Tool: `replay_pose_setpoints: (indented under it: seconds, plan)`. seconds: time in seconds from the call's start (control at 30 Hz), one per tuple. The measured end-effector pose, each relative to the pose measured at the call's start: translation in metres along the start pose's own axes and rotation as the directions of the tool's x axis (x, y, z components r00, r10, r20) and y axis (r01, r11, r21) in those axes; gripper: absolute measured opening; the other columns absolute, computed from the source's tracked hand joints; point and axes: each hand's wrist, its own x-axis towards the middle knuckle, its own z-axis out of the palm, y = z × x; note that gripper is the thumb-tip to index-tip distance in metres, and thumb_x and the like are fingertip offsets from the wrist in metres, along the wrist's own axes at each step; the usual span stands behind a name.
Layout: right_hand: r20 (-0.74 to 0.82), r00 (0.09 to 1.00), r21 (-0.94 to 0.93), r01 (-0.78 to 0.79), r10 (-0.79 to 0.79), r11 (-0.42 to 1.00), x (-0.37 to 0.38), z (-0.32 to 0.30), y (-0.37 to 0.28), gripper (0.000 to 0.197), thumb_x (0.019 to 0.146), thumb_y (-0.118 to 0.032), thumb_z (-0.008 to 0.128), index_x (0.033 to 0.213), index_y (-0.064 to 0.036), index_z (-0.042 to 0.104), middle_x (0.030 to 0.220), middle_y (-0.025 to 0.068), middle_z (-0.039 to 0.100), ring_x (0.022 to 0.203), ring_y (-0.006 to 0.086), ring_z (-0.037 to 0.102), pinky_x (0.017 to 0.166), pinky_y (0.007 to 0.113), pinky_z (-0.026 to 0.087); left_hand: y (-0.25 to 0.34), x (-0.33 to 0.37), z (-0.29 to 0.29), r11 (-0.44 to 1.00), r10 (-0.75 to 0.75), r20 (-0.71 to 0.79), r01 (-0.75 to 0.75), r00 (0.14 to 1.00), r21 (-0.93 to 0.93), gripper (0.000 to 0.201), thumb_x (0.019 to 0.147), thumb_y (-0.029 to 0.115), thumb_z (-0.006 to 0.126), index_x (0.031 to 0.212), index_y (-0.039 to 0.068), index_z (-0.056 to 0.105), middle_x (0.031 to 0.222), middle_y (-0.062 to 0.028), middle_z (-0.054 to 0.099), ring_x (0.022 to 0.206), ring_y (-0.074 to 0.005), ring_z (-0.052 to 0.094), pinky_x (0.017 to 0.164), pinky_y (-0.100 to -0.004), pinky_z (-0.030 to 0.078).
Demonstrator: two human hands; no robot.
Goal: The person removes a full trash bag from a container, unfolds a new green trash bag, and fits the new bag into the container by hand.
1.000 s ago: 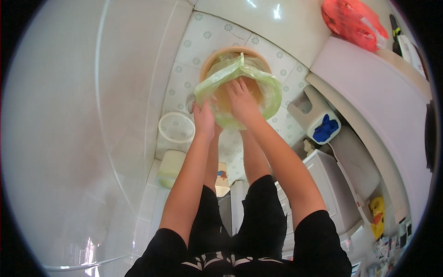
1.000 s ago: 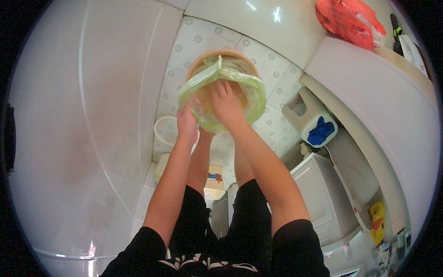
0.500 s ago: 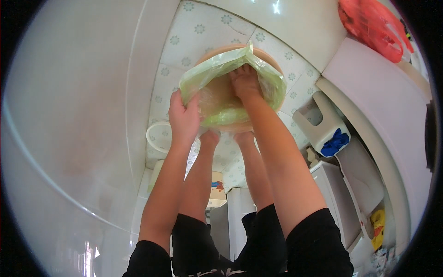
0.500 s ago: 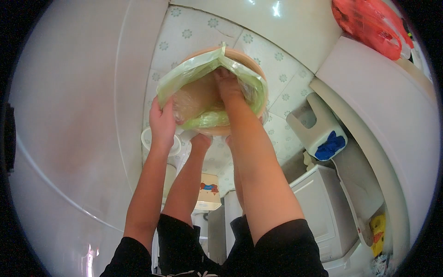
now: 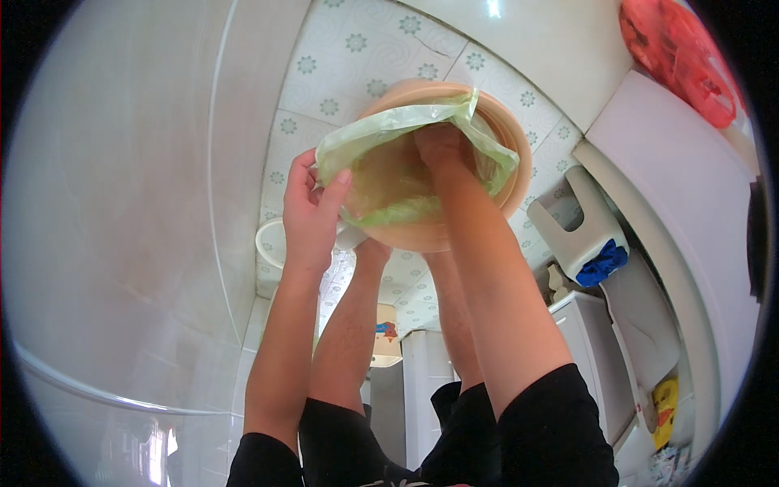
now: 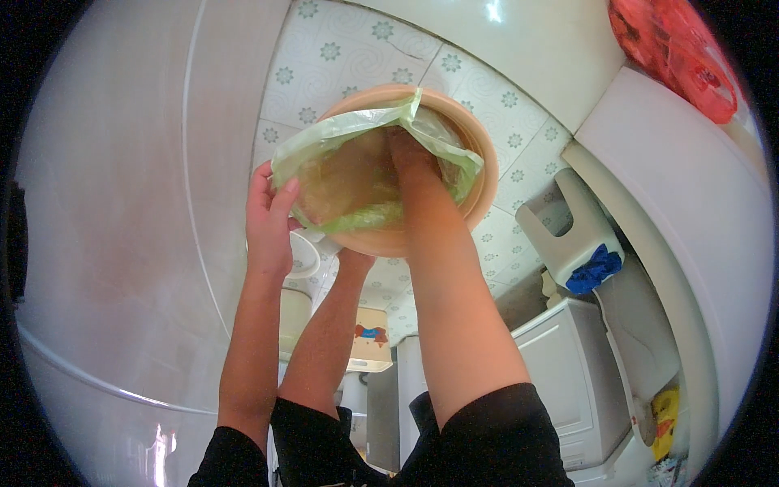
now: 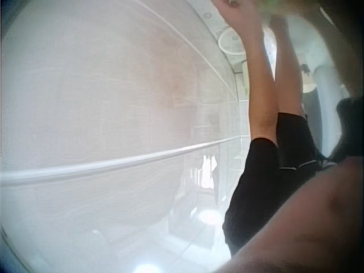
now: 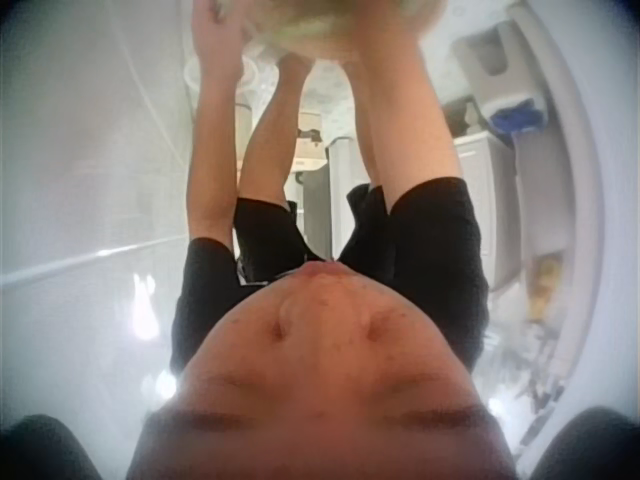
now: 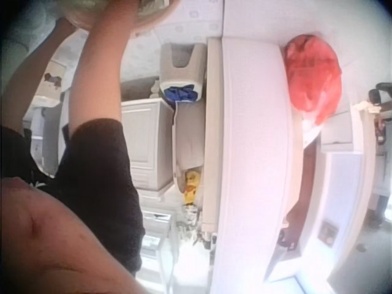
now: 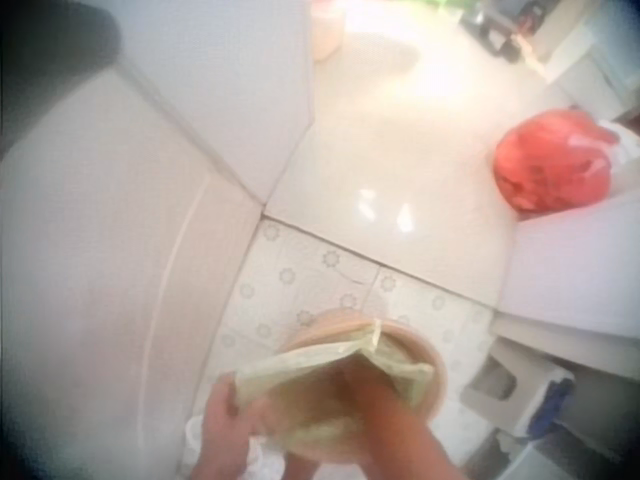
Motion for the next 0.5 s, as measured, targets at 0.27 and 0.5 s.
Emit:
replay_pose_setpoints:
  seconds: [0.27,0.5]
  plan:
    - [-0.015,0.999,0.225,-0.034,0.038,0.974,-0.021,-0.023,-0.012,0.052,0.103,-0.033,0.034,0.148,-0.0078,0.041,0.156,0.0125,0.038,0.142,0.0317,0.037,0.119,0.046,0.028,-0.010,-0.011,-0.021,0.985,-0.022,0.064,0.032,0.998,-0.170,0.040,0.094,0.008,0.057,0.133,0.002,0.051,0.116,-0.0063,0.058,0.105,-0.0166,0.060,0.087,-0.0349,0.054]
    - [-0.019,0.977,0.109,0.211,-0.210,0.971,-0.045,-0.035,-0.028,0.054,0.102,-0.038,0.040,0.150,-0.0132,0.040,0.157,0.0109,0.036,0.145,0.0292,0.033,0.120,0.045,0.025,-0.014,-0.033,-0.020,0.974,-0.185,-0.115,0.166,0.976,-0.155,0.038,0.098,0.012,0.058,0.134,0.002,0.050,0.117,-0.0067,0.059,0.102,-0.0168,0.060,0.090,-0.0365,0.053]
